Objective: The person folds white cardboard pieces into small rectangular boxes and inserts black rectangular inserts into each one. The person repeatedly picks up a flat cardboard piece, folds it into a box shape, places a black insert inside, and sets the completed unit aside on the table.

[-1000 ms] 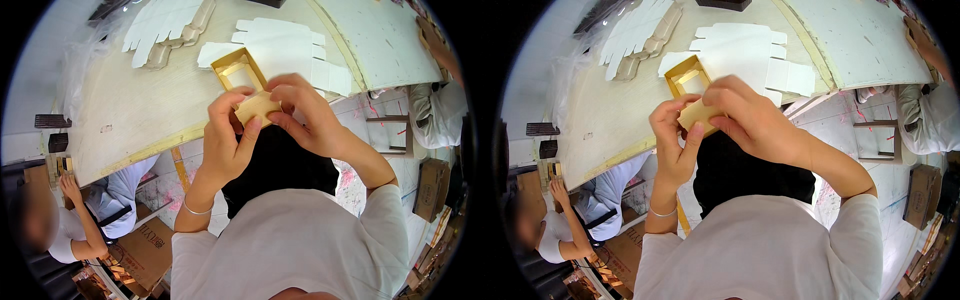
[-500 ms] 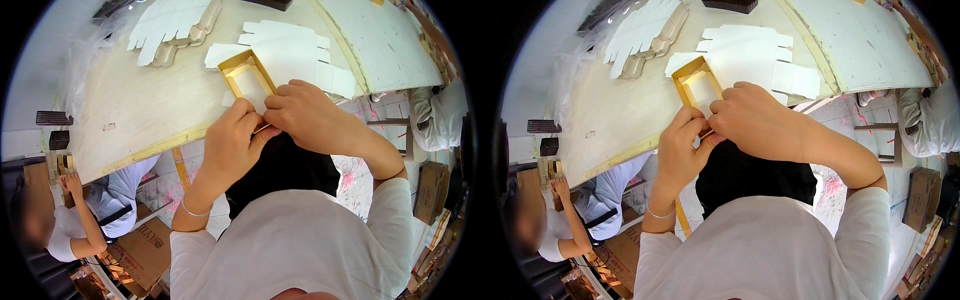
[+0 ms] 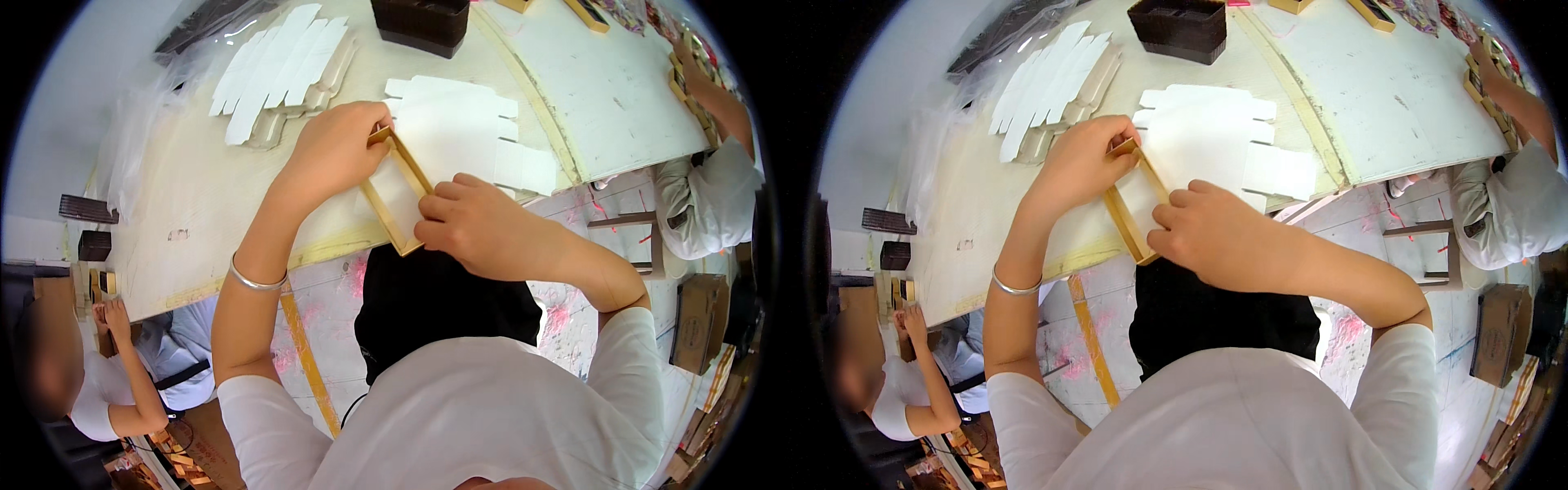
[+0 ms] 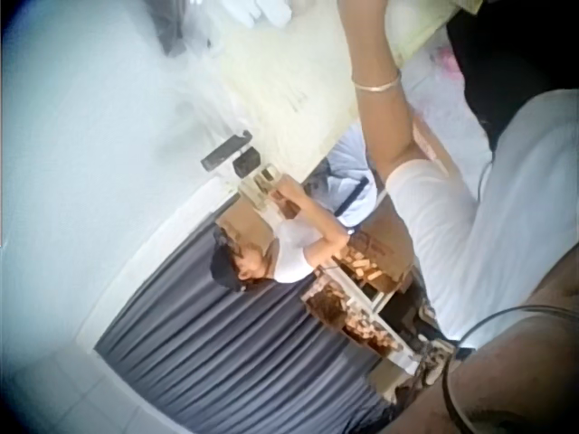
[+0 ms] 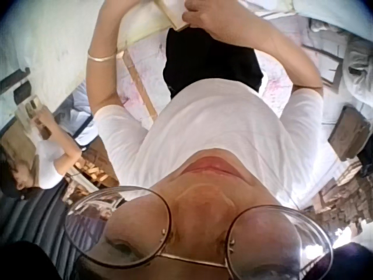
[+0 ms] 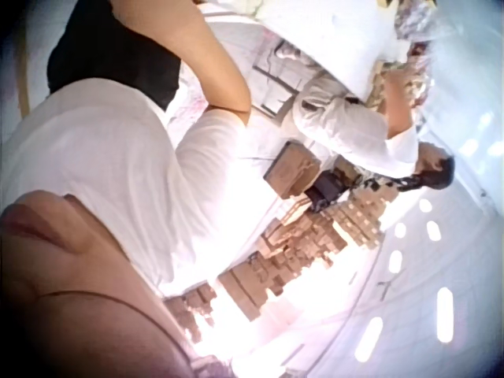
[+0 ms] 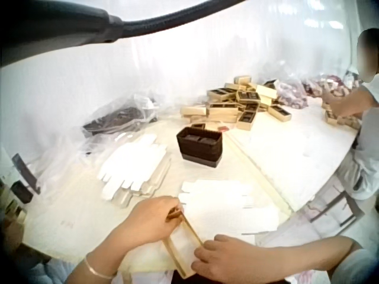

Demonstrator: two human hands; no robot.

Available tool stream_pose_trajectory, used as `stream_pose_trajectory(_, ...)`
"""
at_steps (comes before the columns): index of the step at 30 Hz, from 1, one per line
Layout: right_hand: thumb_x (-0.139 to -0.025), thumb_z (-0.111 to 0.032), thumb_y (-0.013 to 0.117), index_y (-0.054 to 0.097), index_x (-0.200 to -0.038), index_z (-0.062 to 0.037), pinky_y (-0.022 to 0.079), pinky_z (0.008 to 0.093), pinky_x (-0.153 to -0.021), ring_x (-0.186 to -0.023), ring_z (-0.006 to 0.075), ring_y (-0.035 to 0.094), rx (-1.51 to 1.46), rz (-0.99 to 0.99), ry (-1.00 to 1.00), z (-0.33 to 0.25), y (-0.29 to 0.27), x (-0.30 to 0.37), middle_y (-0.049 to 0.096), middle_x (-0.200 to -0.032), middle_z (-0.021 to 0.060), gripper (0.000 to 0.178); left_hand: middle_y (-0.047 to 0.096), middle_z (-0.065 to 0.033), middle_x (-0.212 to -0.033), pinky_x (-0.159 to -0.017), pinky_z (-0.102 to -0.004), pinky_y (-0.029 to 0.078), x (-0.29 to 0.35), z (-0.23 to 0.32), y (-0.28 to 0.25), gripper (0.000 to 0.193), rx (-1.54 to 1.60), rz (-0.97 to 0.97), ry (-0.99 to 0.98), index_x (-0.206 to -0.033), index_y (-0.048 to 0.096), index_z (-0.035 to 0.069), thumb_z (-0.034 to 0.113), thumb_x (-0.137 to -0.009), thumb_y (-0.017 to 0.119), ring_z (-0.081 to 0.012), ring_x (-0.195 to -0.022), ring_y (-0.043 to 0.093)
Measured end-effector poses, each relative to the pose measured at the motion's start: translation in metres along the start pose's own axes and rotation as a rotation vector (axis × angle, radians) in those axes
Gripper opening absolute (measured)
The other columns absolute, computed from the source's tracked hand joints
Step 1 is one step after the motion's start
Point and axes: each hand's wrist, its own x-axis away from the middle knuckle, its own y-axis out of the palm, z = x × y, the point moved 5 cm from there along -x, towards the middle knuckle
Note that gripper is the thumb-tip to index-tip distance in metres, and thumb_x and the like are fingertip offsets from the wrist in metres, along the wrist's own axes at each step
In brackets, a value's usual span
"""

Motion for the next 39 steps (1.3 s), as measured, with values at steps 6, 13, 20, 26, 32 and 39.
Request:
stream_pose_trajectory(6, -0.067, -0.001, 0.064, 0.053, -0.075, -0.0081, 0.040, 0.0325, -0.070, -0.076, 0.0223, 0.050, 0.032, 0.004, -0.009, -0.004, 0.001, -0.001, 0.049, -0.077, 0.0051, 0.015, 0.061, -0.0089, -0.071, -0.060, -0.0325, 0.045, -0.007, -0.007, 0.006, 0.011, 0.127, -0.017, 0.026, -0.084, 0.058, 0.003, 0.007, -0.076, 0.065, -0.0217, -0.064, 0.058)
stream_pose_trajectory(13, -0.081, -0.009, 0.070, 0.062, -0.107, -0.0062, 0.050, 0.0305, -0.070, -0.089, 0.0226, 0.060, -0.492, 0.229, 0.206, 0.043, -0.052, -0.008, 0.057, -0.118, 0.0084, 0.027, 0.061, -0.0098, -0.079, -0.062, -0.0313, 0.045, 0.005, -0.016, 0.004, 0.016, 0.221, -0.022, -0.065, -0.089, 0.057, 0.004, 0.008, -0.075, 0.065, -0.0193, -0.065, 0.058)
stream_pose_trajectory(20, -0.089, -0.019, 0.062, 0.063, -0.101, -0.0018, 0.049, 0.0395, -0.075, -0.087, 0.0316, 0.061, 0.407, 0.414, 0.414, 0.192, -0.079, -0.046, 0.060, -0.105, 0.0116, 0.021, 0.062, -0.0139, -0.075, -0.062, -0.0320, 0.047, 0.023, -0.016, -0.011, 0.015, 0.109, -0.085, -0.046, -0.086, 0.057, -0.001, 0.005, -0.074, 0.063, -0.0210, -0.066, 0.061)
stream_pose_trajectory(26, -0.082, -0.014, 0.067, 0.063, -0.093, 0.0006, 0.048, 0.0387, -0.074, -0.081, 0.0320, 0.061, 0.334, 0.450, 0.394, 0.212, -0.083, -0.049, 0.062, -0.088, 0.0146, 0.018, 0.065, -0.0193, -0.081, -0.071, -0.0394, 0.049, 0.019, -0.021, -0.003, 0.014, 0.219, -0.103, -0.199, -0.083, 0.062, -0.003, 0.003, -0.070, 0.060, -0.0343, -0.077, 0.063)
stream_pose_trajectory(32, -0.085, -0.028, 0.070, 0.064, -0.099, -0.0011, 0.043, 0.0292, -0.064, -0.067, 0.0172, 0.051, 0.212, 0.619, 0.366, 0.211, -0.113, -0.046, 0.059, -0.078, 0.0066, 0.031, 0.066, -0.0187, -0.085, -0.075, -0.0381, 0.050, 0.021, -0.018, -0.003, 0.038, 0.336, -0.201, -0.395, -0.103, 0.059, -0.003, 0.012, -0.070, 0.068, -0.0306, -0.085, 0.064)
stream_pose_trajectory(39, -0.090, -0.032, 0.065, 0.064, -0.105, -0.0052, 0.036, 0.0229, -0.055, -0.061, 0.0074, 0.044, -0.572, 0.697, 0.412, 0.129, -0.130, -0.002, 0.057, -0.076, -0.0002, 0.031, 0.050, -0.0102, -0.122, -0.080, -0.0289, 0.046, 0.051, -0.006, -0.034, 0.097, 0.172, 0.003, 0.221, -0.145, 0.034, 0.010, 0.028, -0.063, 0.084, -0.0205, -0.085, 0.053)
